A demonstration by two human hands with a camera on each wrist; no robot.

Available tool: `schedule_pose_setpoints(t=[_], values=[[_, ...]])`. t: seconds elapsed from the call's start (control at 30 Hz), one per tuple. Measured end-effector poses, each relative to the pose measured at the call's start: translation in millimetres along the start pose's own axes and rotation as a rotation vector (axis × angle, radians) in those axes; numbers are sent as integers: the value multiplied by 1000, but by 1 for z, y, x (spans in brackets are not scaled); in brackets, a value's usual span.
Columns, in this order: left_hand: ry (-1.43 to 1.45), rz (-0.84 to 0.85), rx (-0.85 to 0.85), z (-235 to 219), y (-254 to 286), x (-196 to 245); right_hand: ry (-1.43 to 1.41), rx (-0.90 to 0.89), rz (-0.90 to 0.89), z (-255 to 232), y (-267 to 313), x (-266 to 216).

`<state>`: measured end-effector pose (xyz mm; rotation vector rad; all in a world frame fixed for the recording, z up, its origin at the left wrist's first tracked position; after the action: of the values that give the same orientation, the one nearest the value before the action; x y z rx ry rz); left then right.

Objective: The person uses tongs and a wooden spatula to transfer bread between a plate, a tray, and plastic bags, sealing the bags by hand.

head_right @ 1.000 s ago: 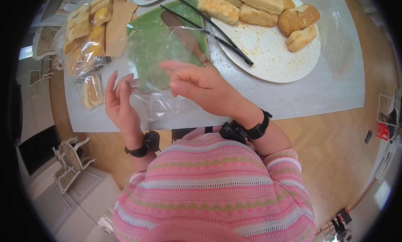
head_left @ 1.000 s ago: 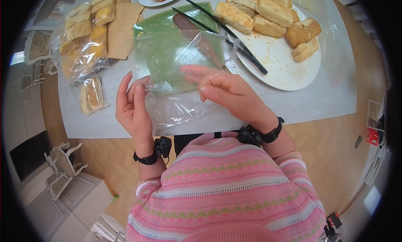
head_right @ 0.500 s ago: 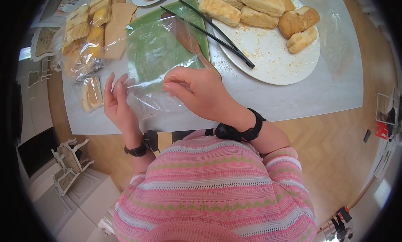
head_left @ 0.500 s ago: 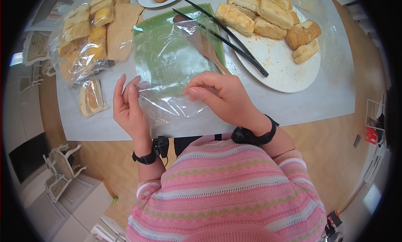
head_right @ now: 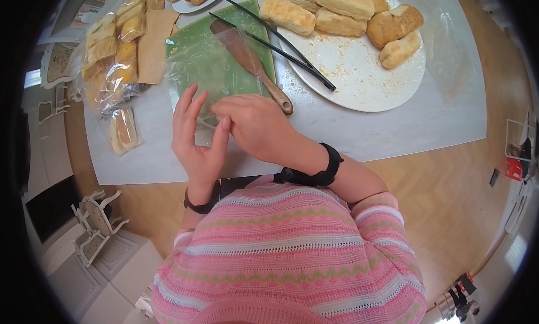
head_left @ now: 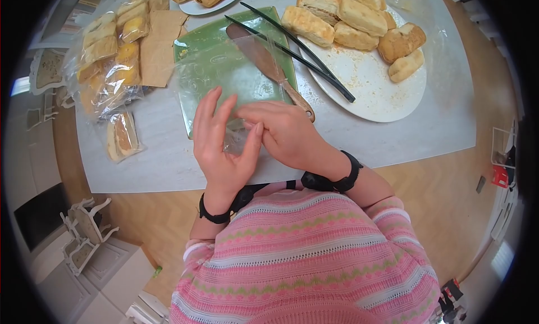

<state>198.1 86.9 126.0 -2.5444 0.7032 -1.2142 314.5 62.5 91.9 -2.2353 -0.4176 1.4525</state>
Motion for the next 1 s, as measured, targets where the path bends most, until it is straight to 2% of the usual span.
schedule_pose_setpoints(t=[0.2,0.37,0.43,0.53,0.67,0.77,0.83,1.0], values=[[-2,-13,-8,9,-19,6,12,10,-4,1,3,1],[-145,-36,70,6,-27,14,219,-18,-135,3,4,-8],[-277,-141,54,6,-30,6,233,-40,-157,4,4,-11],[-329,-55,50,7,-35,12,259,-58,-176,3,3,-15],[-335,-30,35,8,-40,31,311,-16,-193,1,2,-16],[-348,-55,15,10,-43,31,384,-65,-196,2,1,-20],[-378,-210,-55,15,-44,17,380,-53,-206,5,3,-19],[-397,-164,-60,17,-46,19,410,-37,-217,1,2,-22]])
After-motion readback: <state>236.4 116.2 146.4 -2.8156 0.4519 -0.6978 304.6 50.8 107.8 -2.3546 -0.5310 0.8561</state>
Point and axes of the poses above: each hand's wrist, its own y-axis away from the middle knuckle, its own z-axis out of the palm, x = y × z, the point moved 10 cm from there along -y, towards the middle knuckle, and after that the axes turned 10 degrees about -z, right-handed, at the moved point
